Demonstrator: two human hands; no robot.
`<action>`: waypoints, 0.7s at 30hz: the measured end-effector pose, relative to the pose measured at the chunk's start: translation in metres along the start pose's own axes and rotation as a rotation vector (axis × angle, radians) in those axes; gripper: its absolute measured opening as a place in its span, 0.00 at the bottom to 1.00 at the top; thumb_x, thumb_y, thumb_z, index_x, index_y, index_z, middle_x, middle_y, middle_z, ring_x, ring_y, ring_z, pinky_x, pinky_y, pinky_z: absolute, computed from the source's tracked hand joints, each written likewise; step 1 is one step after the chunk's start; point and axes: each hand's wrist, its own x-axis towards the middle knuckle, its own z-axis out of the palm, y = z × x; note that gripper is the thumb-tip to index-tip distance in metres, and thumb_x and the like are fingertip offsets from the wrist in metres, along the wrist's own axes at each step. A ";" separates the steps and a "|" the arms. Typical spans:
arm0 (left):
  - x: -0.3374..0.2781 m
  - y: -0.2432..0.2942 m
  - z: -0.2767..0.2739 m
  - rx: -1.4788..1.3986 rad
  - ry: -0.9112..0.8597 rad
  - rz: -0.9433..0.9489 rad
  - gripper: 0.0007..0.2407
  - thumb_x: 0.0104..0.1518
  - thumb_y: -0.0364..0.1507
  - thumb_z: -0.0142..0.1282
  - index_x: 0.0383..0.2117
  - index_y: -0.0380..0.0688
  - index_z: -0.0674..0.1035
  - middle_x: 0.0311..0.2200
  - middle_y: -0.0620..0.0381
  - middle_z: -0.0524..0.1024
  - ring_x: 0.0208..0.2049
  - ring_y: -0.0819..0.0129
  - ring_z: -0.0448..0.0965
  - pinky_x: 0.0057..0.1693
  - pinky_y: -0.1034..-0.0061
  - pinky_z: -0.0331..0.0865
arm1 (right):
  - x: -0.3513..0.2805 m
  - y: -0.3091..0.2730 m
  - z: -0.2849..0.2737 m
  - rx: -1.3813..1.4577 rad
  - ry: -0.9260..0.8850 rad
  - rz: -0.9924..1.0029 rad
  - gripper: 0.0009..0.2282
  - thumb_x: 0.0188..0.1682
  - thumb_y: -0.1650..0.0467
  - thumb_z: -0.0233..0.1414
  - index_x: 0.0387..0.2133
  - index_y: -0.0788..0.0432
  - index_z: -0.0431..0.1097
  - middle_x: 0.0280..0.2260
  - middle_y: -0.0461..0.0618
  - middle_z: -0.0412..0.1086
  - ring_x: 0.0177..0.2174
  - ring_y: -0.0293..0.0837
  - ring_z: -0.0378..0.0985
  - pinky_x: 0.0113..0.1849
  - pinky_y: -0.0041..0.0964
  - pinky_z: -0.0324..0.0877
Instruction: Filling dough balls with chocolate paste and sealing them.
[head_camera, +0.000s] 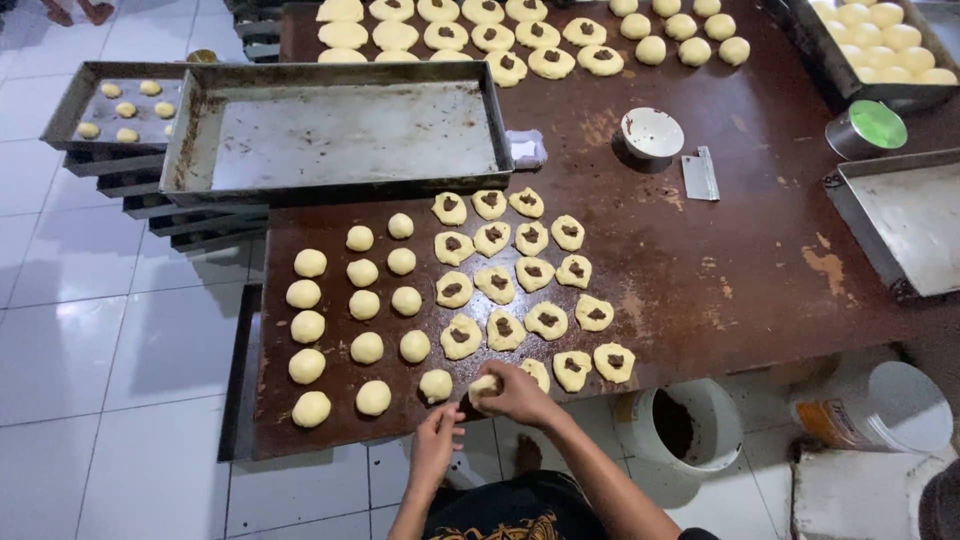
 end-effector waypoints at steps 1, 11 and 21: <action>-0.009 0.015 -0.001 -0.001 -0.006 -0.004 0.18 0.64 0.38 0.44 0.54 0.45 0.77 0.46 0.54 0.82 0.38 0.68 0.81 0.39 0.76 0.78 | 0.002 0.001 -0.001 -0.001 0.002 0.007 0.10 0.40 0.76 0.62 0.34 0.55 0.72 0.26 0.45 0.74 0.26 0.37 0.76 0.28 0.29 0.71; -0.036 0.069 0.007 -0.696 -0.093 0.130 0.23 0.68 0.39 0.44 0.61 0.32 0.67 0.61 0.37 0.66 0.61 0.45 0.67 0.63 0.55 0.62 | -0.003 0.029 0.019 0.389 0.190 -0.049 0.17 0.50 0.73 0.57 0.54 0.57 0.74 0.45 0.65 0.70 0.35 0.46 0.75 0.34 0.35 0.77; -0.078 0.115 0.055 -0.296 -0.134 0.466 0.27 0.67 0.46 0.28 0.70 0.50 0.55 0.74 0.53 0.40 0.72 0.45 0.34 0.69 0.39 0.25 | -0.020 -0.015 0.007 0.215 0.544 -0.183 0.11 0.42 0.70 0.68 0.38 0.56 0.81 0.33 0.51 0.80 0.37 0.52 0.85 0.36 0.41 0.81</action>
